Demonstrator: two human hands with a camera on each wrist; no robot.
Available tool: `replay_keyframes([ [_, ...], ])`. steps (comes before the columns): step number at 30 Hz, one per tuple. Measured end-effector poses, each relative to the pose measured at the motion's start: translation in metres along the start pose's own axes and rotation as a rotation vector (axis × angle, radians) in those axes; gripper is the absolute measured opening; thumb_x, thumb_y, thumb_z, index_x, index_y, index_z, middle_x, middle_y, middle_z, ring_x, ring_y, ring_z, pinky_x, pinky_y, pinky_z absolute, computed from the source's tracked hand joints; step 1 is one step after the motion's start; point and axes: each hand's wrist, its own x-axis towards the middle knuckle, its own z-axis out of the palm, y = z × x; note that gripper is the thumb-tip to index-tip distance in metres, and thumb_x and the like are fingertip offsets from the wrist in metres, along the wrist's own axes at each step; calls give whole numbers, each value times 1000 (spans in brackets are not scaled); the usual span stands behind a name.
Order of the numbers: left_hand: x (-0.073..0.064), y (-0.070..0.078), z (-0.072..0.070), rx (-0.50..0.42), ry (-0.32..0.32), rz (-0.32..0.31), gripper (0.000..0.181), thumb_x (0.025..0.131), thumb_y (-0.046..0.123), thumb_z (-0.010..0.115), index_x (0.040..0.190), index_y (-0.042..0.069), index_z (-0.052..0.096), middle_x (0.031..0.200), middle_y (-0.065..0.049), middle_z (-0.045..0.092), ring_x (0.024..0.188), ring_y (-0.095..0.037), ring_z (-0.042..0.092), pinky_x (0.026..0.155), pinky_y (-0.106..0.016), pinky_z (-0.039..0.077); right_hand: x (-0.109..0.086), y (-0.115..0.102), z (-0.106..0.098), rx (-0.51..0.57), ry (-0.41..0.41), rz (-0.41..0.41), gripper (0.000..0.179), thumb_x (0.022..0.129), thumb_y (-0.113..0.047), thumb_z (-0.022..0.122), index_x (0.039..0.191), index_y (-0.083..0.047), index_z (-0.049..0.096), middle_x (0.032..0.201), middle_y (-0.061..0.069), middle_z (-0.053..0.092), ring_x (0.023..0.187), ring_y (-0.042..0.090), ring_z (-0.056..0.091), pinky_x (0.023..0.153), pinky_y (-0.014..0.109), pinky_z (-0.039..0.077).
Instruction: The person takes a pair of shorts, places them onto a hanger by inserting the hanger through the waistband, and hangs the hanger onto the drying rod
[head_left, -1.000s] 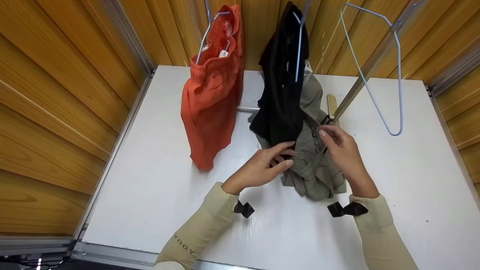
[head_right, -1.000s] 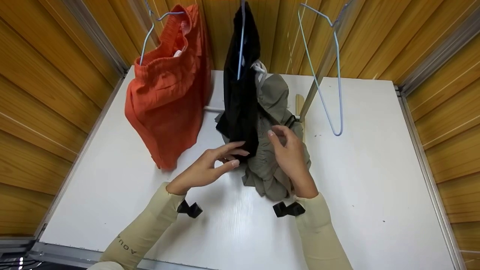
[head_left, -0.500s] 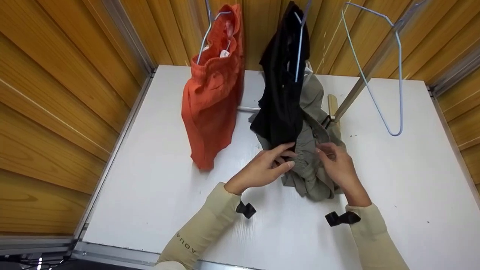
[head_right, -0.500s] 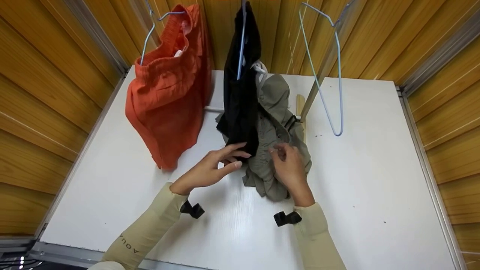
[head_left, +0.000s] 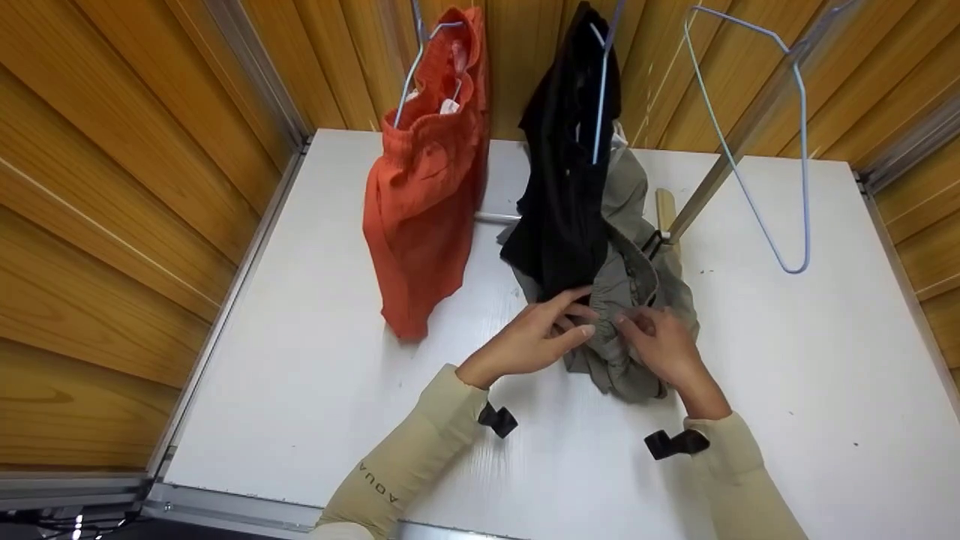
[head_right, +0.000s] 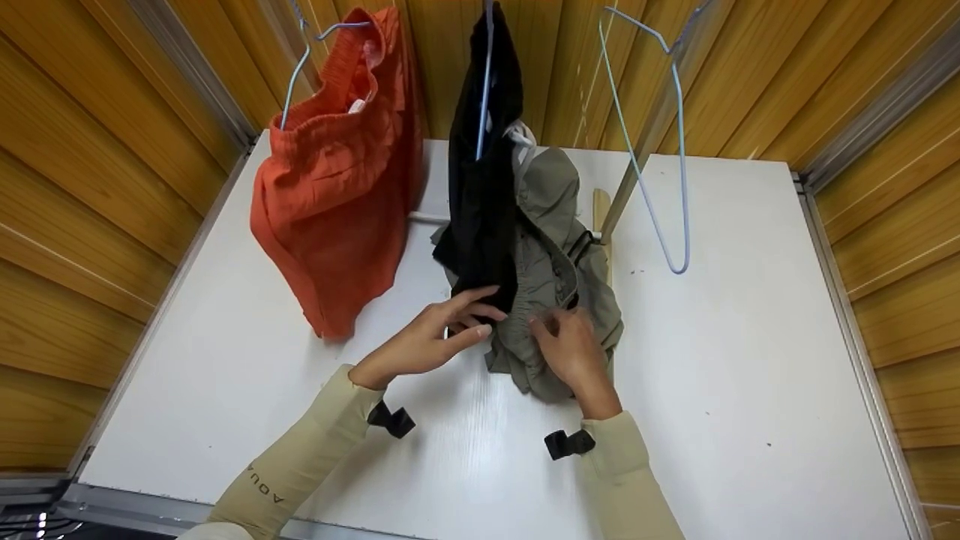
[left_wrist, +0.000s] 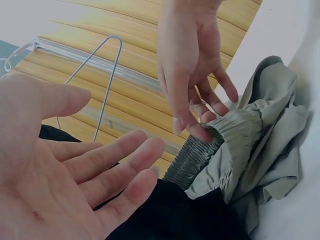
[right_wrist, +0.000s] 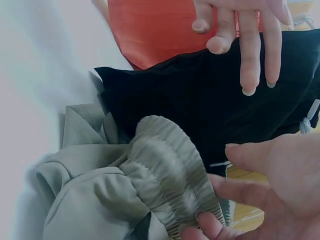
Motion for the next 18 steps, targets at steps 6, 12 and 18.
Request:
replay_keyframes([
  [6,1,-2,0,-11,8,0,55,100,33,52,149,17,33,128,-1,64,99,-6,64,86,-18,50,-3,0,-2,-19,-33,78,30,96,-33,58,88,-4,58,77,9,61,71,19,54,99,47,42],
  [12,1,-3,0,-26,17,4,58,99,32,53,150,15,30,126,-2,64,96,-10,66,83,-19,51,-7,4,0,-22,-30,89,28,93,-30,64,84,-5,55,76,8,56,65,15,49,56,27,39],
  [18,2,-3,0,-46,24,2,64,99,32,54,152,13,25,125,-4,65,93,-13,67,79,-19,51,-10,10,3,23,-18,147,20,91,-21,64,86,-2,57,80,12,62,66,12,53,57,27,43],
])
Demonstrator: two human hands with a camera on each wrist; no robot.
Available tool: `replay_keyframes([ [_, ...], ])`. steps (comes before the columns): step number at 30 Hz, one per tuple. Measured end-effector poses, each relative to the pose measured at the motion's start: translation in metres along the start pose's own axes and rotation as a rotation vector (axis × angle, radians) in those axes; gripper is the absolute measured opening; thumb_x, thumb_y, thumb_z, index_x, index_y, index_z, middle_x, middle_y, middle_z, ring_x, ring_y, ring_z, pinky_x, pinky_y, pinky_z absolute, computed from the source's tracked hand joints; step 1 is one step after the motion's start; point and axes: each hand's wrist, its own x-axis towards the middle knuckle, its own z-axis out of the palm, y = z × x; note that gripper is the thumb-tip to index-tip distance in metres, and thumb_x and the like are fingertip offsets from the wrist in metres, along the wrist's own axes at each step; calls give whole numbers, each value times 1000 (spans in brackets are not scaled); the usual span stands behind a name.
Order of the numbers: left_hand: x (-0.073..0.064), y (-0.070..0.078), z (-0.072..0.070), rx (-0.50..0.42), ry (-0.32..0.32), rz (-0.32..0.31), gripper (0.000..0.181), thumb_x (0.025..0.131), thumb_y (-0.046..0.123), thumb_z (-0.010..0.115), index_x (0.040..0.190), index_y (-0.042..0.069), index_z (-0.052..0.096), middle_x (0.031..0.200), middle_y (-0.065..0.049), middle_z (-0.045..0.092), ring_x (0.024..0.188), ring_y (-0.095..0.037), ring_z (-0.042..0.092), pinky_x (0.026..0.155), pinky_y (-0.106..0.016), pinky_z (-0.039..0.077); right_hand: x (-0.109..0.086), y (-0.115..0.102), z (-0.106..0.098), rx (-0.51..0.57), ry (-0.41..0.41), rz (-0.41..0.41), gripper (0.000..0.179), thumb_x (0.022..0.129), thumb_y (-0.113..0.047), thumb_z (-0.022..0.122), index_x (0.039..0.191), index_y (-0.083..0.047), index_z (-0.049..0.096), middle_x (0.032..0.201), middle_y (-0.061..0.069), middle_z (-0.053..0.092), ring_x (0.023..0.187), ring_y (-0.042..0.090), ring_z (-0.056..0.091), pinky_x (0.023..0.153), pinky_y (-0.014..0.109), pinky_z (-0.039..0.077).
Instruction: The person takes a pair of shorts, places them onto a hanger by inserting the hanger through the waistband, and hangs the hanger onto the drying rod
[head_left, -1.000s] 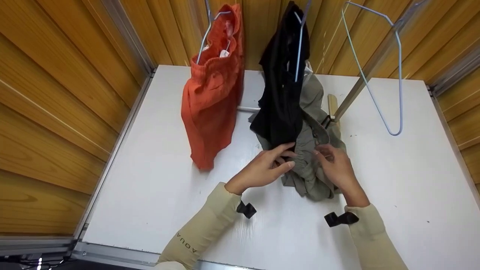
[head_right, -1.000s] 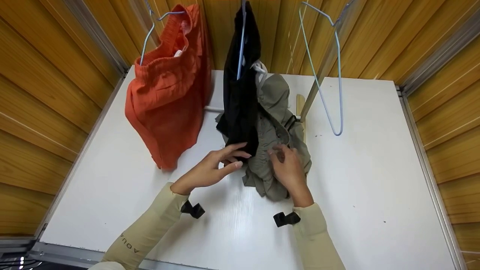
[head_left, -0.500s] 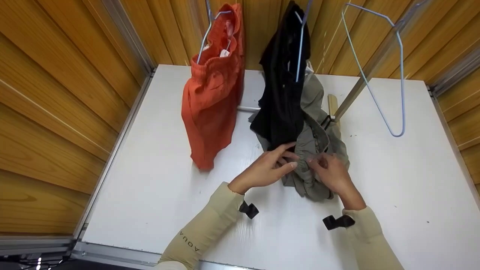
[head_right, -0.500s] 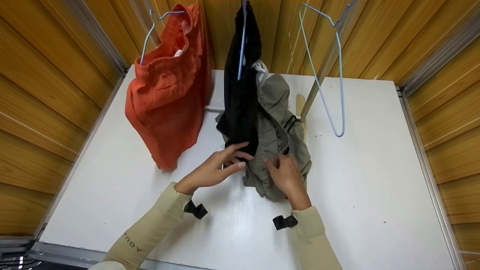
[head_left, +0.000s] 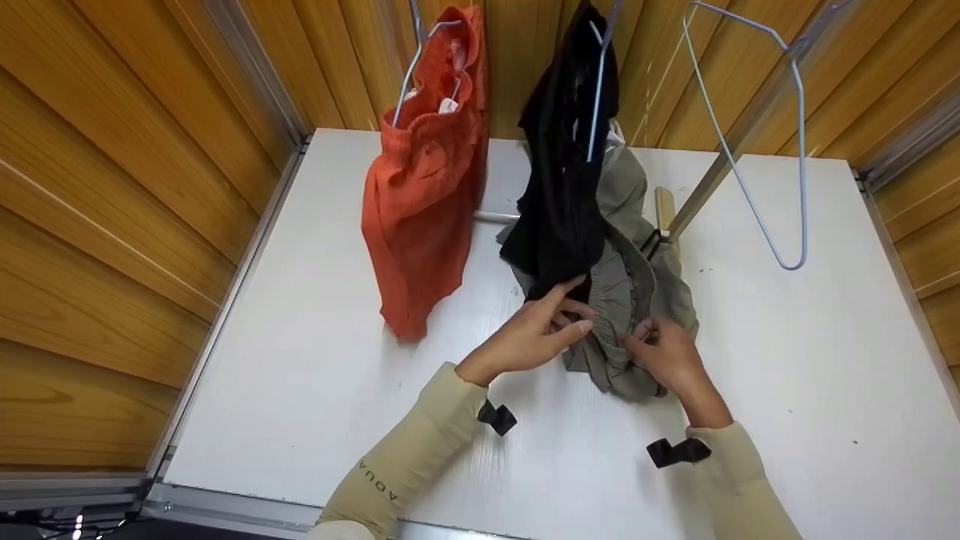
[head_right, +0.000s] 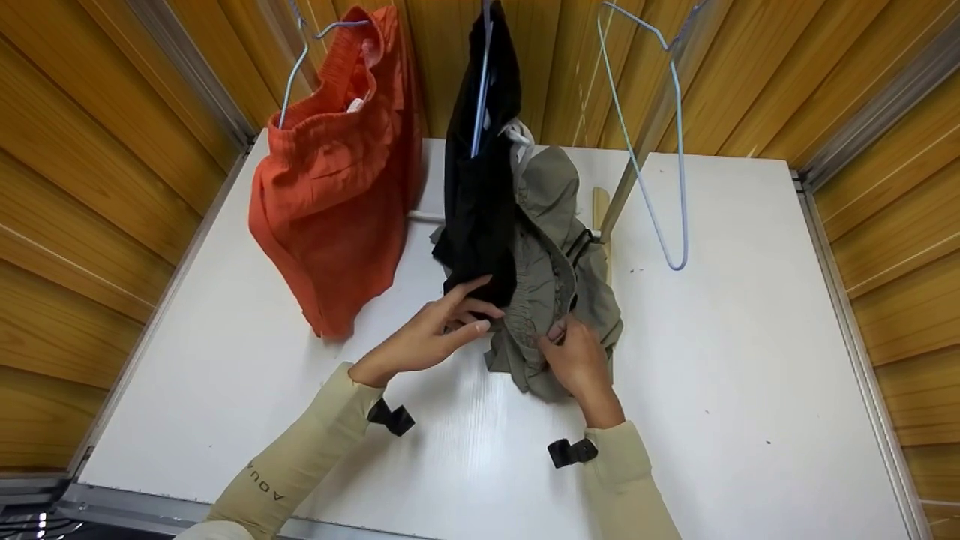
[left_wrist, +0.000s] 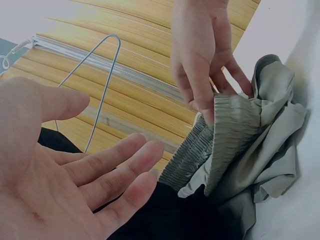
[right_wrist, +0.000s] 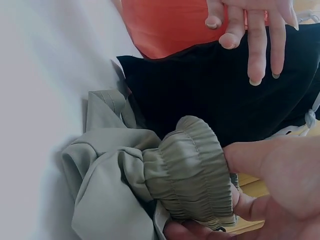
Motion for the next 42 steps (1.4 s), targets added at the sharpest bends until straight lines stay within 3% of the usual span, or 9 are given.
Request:
replay_keyframes([
  [7,2,0,0,-3,4,-5,68,99,34,54,154,14,20,127,-4,64,95,-13,67,78,-19,52,-3,5,-2,38,-17,81,30,89,-12,58,113,4,61,112,28,62,78,15,63,62,25,49],
  [11,3,0,1,-20,1,-26,68,99,35,54,154,16,18,128,-2,63,96,-15,68,77,-20,52,-7,4,-3,66,-5,106,40,88,-8,57,126,3,56,115,29,60,84,18,63,64,25,49],
  [20,5,-2,3,-34,27,-33,68,99,33,54,154,20,16,124,-4,64,93,-17,68,76,-20,52,-17,-5,-10,218,42,170,53,92,-10,56,142,0,41,132,23,49,82,-1,54,67,17,49],
  [28,5,-1,4,-41,60,-56,68,98,32,56,154,21,18,117,1,65,87,-7,66,72,-20,53,-22,-11,-24,345,121,175,52,94,-6,48,144,-2,39,145,16,40,93,2,50,64,15,46],
  [34,6,-1,6,-36,62,-75,69,98,33,56,154,21,18,116,3,66,88,-9,66,73,-20,51,-27,-18,-28,426,155,150,49,94,-2,46,143,-2,42,140,12,42,89,-6,52,65,15,47],
  [42,15,-2,12,-1,59,-66,70,97,35,56,154,19,19,118,3,67,90,-5,66,76,-19,49,-36,-28,-31,382,163,102,51,92,-1,46,143,-4,42,147,13,38,93,-2,50,60,16,42],
])
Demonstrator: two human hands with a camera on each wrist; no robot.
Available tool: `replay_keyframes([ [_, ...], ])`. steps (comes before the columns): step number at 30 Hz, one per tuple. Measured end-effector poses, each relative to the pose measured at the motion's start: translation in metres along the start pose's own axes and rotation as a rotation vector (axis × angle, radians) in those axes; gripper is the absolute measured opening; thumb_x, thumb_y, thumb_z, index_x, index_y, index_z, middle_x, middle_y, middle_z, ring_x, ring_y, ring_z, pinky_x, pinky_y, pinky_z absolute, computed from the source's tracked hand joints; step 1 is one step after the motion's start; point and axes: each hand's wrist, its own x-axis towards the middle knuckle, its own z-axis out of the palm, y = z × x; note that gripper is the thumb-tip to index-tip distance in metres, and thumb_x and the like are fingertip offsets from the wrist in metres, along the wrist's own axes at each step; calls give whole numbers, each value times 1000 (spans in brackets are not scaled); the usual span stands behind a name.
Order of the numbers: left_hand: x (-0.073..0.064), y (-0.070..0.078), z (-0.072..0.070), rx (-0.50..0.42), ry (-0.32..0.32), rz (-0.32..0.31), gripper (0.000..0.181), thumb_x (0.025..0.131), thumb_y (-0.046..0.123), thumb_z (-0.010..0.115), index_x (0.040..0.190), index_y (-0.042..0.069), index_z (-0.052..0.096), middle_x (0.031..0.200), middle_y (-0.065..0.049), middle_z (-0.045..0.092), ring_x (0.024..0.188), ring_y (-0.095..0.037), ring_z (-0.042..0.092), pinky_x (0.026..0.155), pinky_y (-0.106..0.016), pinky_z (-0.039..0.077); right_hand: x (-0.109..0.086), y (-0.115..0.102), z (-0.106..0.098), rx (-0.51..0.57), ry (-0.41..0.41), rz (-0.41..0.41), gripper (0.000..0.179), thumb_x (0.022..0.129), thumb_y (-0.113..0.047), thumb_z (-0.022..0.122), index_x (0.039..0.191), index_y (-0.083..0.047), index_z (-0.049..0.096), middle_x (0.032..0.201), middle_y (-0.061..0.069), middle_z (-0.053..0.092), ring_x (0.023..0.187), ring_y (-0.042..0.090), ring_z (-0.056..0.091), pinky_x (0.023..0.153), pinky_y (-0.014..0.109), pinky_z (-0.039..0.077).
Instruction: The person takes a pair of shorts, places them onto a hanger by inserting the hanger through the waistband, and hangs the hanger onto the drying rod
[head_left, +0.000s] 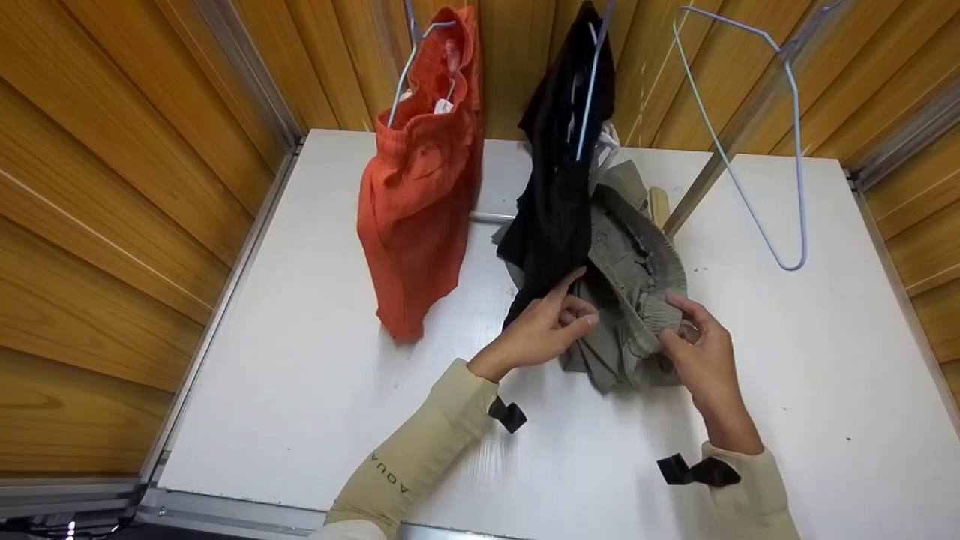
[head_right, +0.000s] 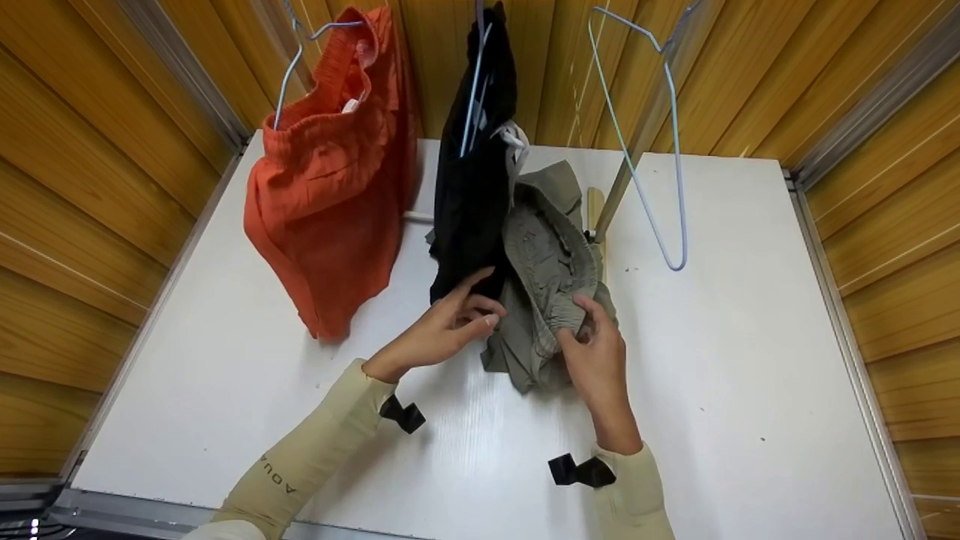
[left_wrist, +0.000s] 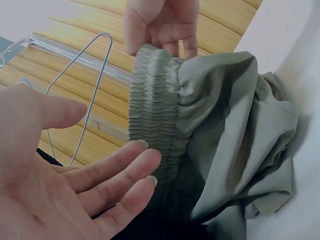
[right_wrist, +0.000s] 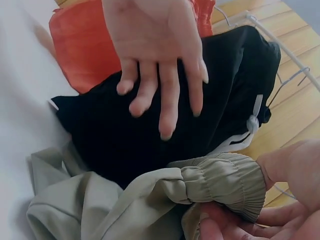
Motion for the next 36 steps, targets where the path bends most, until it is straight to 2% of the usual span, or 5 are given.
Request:
replay_keyframes([
  [6,10,0,6,-6,7,-29,71,98,38,54,154,12,20,129,1,63,97,-8,66,76,-19,50,-5,-7,3,-27,-1,4,51,93,-4,48,144,-8,42,150,9,37,101,0,50,64,15,44],
  [16,22,4,16,-1,8,-185,80,97,47,52,155,11,10,153,4,40,117,-11,61,89,-22,49,-14,-11,9,-3,-33,-40,54,92,1,49,144,-5,40,150,12,39,106,-8,49,70,14,45],
  [21,26,4,20,-15,-5,-233,80,96,50,51,155,13,11,155,4,37,122,-10,57,98,-23,46,-18,-12,13,-19,-38,-66,54,90,3,51,143,-6,42,147,11,42,105,-7,50,69,15,45],
  [29,28,5,24,-40,-27,-290,80,95,55,50,156,19,11,156,4,34,129,-11,51,102,-27,44,-26,-12,20,-109,-74,-113,57,87,5,57,141,-5,43,142,14,46,83,0,55,63,19,48],
  [36,29,6,25,-1,-7,-303,79,95,53,50,156,19,13,156,0,34,133,-14,46,108,-30,39,-34,-14,24,-157,-120,-128,60,85,6,60,141,-5,44,142,14,47,94,2,56,79,14,48],
])
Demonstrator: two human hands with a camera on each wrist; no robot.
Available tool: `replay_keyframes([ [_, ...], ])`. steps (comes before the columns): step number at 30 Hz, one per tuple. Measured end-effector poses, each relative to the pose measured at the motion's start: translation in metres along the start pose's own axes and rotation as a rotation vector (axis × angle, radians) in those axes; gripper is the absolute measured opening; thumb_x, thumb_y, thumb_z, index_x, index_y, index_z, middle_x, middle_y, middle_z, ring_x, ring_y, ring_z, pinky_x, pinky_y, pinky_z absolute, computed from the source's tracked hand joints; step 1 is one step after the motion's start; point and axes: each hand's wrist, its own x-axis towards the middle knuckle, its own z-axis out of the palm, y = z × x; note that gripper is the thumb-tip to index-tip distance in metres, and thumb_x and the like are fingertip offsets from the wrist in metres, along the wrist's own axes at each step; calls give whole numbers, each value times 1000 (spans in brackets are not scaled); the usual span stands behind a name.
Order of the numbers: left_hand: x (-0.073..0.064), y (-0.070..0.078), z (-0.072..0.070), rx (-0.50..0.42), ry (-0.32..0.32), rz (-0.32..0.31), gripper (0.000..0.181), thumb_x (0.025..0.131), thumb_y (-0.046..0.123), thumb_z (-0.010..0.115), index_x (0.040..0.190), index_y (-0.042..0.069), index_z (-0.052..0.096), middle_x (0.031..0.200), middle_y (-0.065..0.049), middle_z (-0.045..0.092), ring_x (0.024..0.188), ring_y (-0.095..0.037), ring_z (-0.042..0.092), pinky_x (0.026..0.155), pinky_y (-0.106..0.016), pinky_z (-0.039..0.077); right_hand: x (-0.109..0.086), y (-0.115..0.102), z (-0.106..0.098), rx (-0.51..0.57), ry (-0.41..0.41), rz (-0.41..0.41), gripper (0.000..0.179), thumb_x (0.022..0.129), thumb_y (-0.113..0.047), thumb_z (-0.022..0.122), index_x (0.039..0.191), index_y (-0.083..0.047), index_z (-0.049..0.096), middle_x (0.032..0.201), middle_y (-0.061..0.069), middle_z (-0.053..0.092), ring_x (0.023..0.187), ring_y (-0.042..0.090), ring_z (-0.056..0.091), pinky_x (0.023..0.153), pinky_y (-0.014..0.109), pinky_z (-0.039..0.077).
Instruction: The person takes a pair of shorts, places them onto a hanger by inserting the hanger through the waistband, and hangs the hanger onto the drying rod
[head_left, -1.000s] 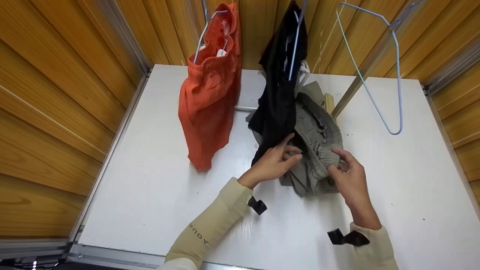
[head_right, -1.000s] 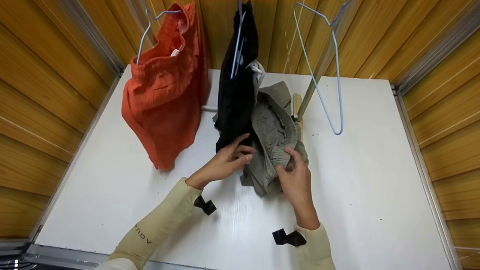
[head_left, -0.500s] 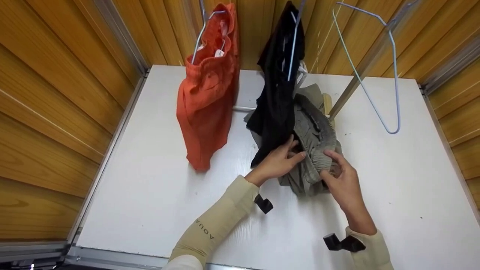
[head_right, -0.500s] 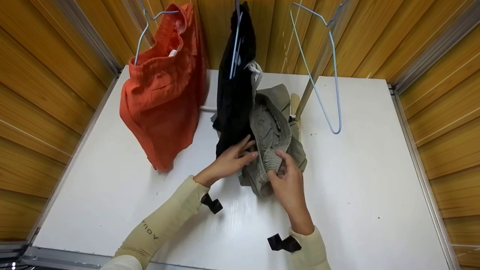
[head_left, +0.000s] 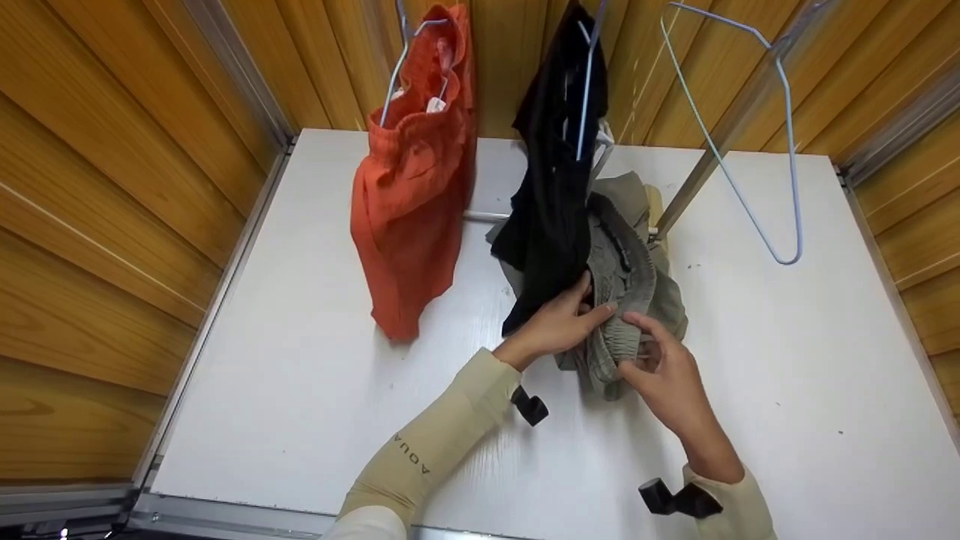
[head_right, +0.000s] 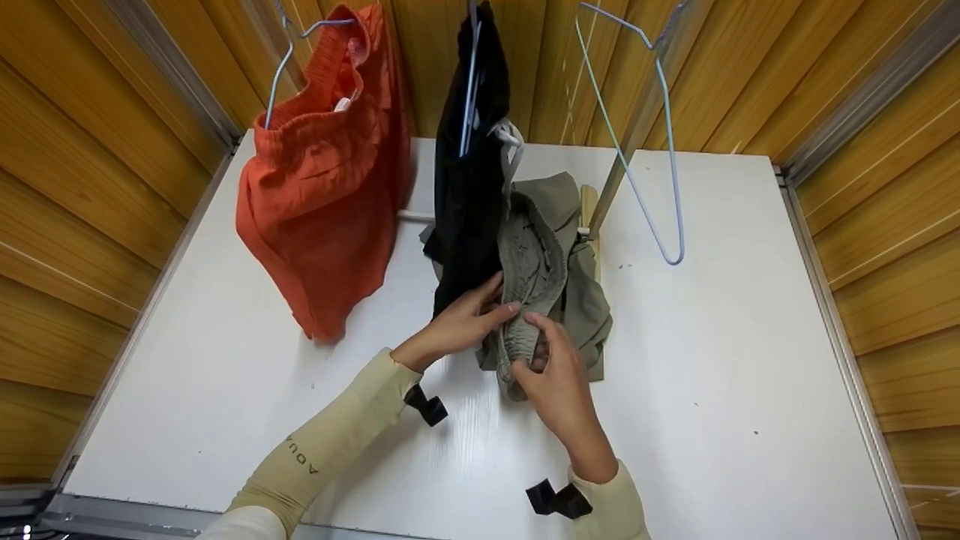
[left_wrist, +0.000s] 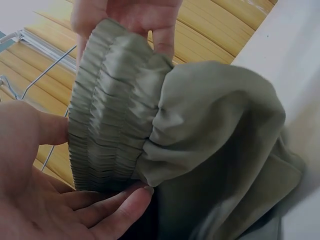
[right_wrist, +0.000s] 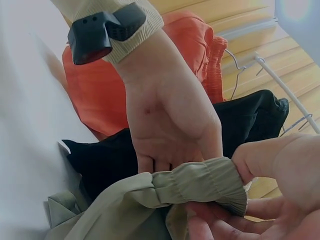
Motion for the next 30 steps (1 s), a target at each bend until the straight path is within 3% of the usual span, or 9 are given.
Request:
replay_keyframes([
  [7,1,-3,1,9,14,-9,73,97,50,48,156,23,14,160,-1,23,146,-17,27,117,-34,27,-10,-5,2,0,-61,-50,59,84,7,61,138,-11,48,129,10,56,91,7,56,76,19,48],
  [13,2,-5,2,-42,10,-6,71,98,44,49,156,26,12,162,0,18,148,-17,20,119,-36,22,-16,-6,2,-28,-87,-76,60,82,10,61,137,-12,49,120,9,57,88,10,55,73,21,48],
  [22,3,-8,1,-86,-4,-30,72,98,40,49,156,24,9,162,1,14,149,-16,17,120,-35,20,-23,-9,3,-89,-117,-162,60,79,10,63,133,-14,54,128,5,57,88,11,53,78,28,51],
  [24,4,-8,1,-74,-5,-10,69,99,33,47,156,22,10,162,0,13,149,-16,16,120,-34,19,-23,-9,4,-81,-139,-165,58,79,9,65,132,-14,55,125,4,58,88,10,54,78,29,52],
  [30,2,-8,-1,-3,-34,169,58,99,10,37,154,20,23,160,-3,24,147,-14,22,119,-28,21,-20,-6,8,-54,-196,-131,51,86,0,67,134,-13,54,120,5,58,94,13,56,82,31,53],
])
